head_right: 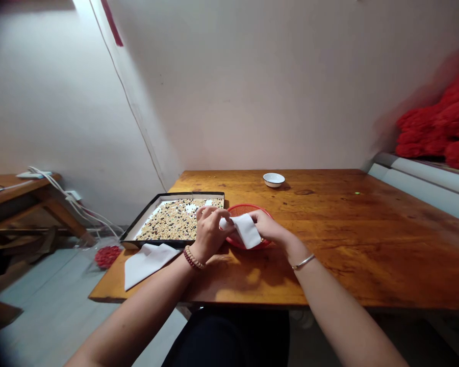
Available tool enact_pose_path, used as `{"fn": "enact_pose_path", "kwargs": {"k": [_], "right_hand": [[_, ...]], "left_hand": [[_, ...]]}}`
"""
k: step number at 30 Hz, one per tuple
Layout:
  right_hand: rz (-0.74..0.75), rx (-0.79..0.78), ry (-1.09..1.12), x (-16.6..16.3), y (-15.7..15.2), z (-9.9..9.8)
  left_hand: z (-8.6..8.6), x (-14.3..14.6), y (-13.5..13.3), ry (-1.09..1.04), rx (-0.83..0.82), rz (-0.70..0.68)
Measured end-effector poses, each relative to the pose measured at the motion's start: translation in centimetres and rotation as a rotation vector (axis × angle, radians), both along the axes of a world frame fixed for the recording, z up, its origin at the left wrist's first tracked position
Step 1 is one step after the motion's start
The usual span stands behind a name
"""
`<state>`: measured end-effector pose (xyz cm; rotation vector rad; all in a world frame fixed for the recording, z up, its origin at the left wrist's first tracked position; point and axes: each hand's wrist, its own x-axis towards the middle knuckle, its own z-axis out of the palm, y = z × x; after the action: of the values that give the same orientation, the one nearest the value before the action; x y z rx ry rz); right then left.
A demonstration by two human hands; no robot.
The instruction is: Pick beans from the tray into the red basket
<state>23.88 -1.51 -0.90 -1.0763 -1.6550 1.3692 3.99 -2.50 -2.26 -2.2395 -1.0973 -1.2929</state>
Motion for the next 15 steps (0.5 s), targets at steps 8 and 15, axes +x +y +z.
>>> {"fn": "enact_pose_path", "kwargs": {"k": [8, 15], "right_hand": [[-0.284, 0.015, 0.215, -0.2, 0.2, 0.8], [-0.431, -0.025, 0.318, 1.2, 1.6, -0.2]], "left_hand": [[1.1, -1.3, 1.7, 0.036, -0.177, 0.19], [1.6, -3.5, 2.5, 0.359, -0.697, 0.557]]}}
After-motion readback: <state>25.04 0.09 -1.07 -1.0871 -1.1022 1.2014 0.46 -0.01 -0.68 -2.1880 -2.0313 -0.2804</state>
